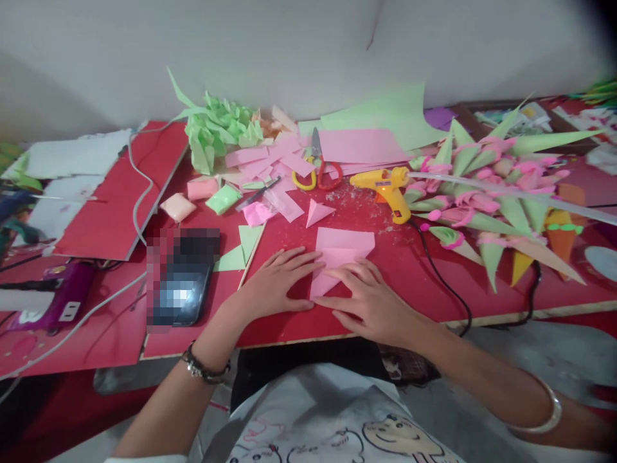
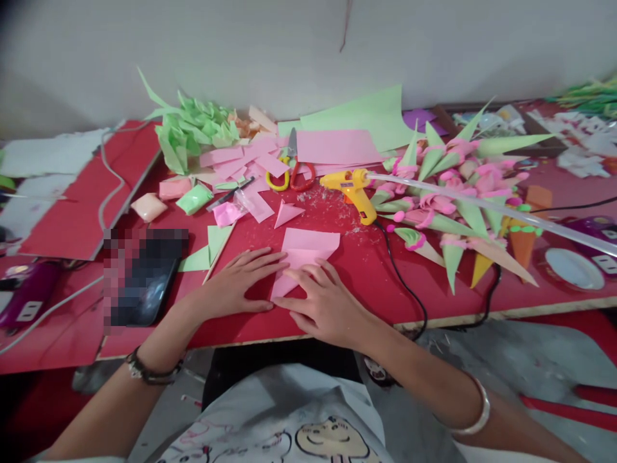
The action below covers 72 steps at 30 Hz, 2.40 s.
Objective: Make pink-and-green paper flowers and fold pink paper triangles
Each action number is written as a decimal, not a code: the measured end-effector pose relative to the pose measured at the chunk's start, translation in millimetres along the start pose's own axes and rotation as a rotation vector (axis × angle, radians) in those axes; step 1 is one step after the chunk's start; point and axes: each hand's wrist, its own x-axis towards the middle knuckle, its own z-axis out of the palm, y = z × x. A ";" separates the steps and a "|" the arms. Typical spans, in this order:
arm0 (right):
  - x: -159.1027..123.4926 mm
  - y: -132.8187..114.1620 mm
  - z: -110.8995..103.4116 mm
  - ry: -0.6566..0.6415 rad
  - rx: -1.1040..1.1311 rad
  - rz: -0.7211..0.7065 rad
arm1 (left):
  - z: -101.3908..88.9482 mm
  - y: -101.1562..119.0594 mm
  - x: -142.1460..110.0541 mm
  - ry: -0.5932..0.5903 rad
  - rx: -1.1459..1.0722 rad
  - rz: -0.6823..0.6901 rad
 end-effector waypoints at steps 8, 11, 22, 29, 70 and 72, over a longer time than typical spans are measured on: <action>-8.3 26.2 -11.6 0.050 -0.105 0.041 | -0.1 0.7 0.6 -0.001 -0.004 -0.008; -15.3 40.2 -16.1 0.068 -0.159 0.092 | -1.2 1.0 0.6 -0.011 -0.004 -0.006; -30.9 68.8 -25.5 0.103 -0.243 0.229 | -2.9 0.4 0.4 -0.050 -0.002 -0.010; -12.7 57.5 -9.7 0.190 0.030 0.285 | -5.0 2.6 -1.3 -0.021 -0.036 0.000; -34.8 -14.5 -3.1 0.358 -0.089 0.090 | 24.9 74.8 -22.6 0.527 -0.073 0.075; -35.3 -7.3 -3.2 0.372 -0.069 0.055 | 20.9 69.7 -27.8 0.573 -0.182 0.088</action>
